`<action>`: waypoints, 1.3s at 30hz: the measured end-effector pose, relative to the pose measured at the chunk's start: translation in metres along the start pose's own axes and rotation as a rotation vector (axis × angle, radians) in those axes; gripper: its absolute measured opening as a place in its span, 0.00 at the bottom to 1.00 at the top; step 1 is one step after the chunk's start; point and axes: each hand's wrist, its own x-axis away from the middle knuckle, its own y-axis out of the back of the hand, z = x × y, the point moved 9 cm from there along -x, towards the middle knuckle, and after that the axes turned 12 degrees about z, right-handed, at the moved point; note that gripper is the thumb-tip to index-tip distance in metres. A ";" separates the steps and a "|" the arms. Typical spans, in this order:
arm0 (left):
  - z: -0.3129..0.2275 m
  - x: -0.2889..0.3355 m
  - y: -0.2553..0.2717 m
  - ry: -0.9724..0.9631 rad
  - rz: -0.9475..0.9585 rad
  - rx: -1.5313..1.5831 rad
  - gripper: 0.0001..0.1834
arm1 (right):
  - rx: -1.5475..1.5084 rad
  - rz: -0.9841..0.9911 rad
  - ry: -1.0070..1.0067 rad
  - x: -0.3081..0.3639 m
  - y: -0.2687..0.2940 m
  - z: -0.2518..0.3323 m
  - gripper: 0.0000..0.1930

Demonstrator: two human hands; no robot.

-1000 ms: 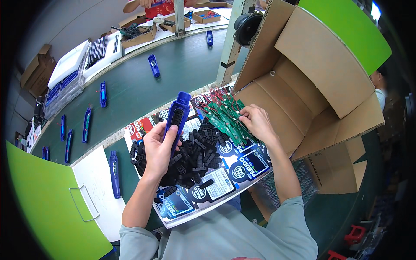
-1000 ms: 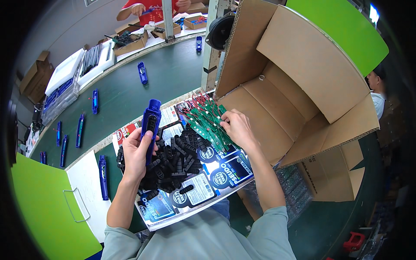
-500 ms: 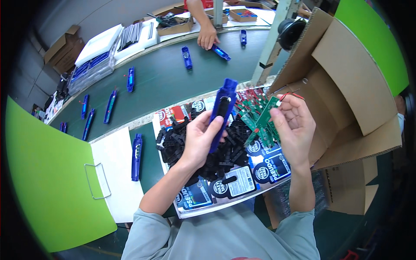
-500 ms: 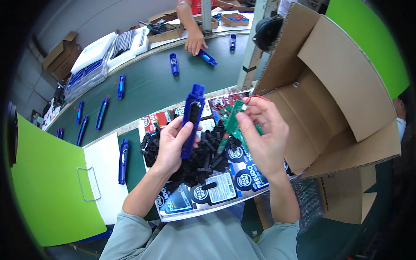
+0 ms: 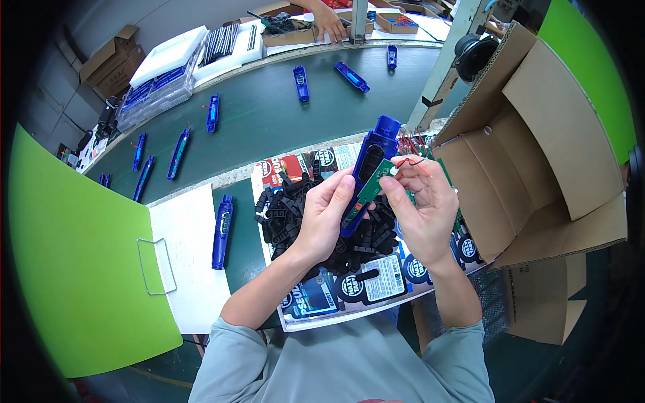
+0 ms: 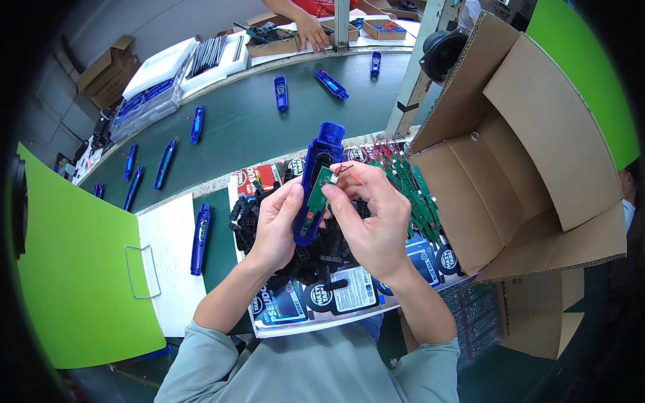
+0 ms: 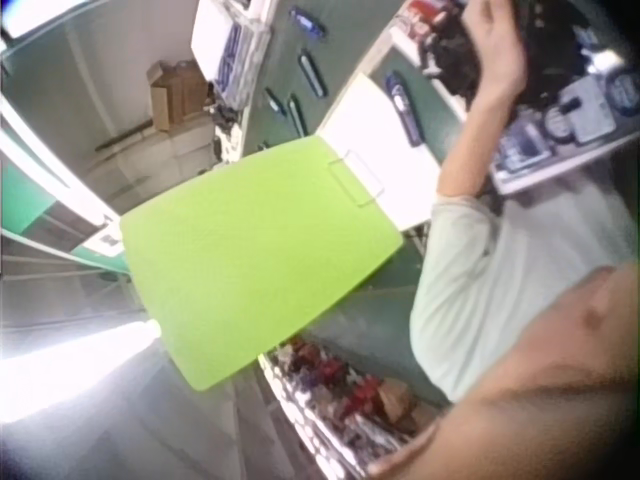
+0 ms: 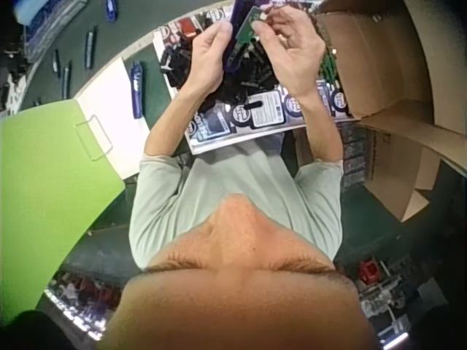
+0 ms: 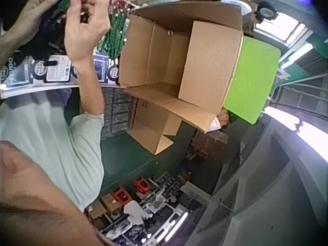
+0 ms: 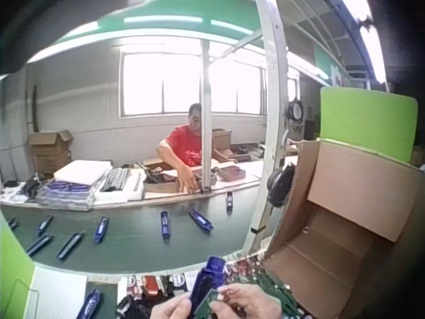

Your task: The person repeatedly picks up a blue plastic casing and a green circuit board, inserts the board into the casing, and places the assembled unit on the table. They also pick up black plastic clips and place them into the casing before closing it. The process is repeated multiple times throughout the video.

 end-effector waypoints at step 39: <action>0.005 -0.001 -0.014 -0.052 -0.014 -0.141 0.21 | 0.140 -0.187 -0.093 -0.005 0.010 -0.022 0.29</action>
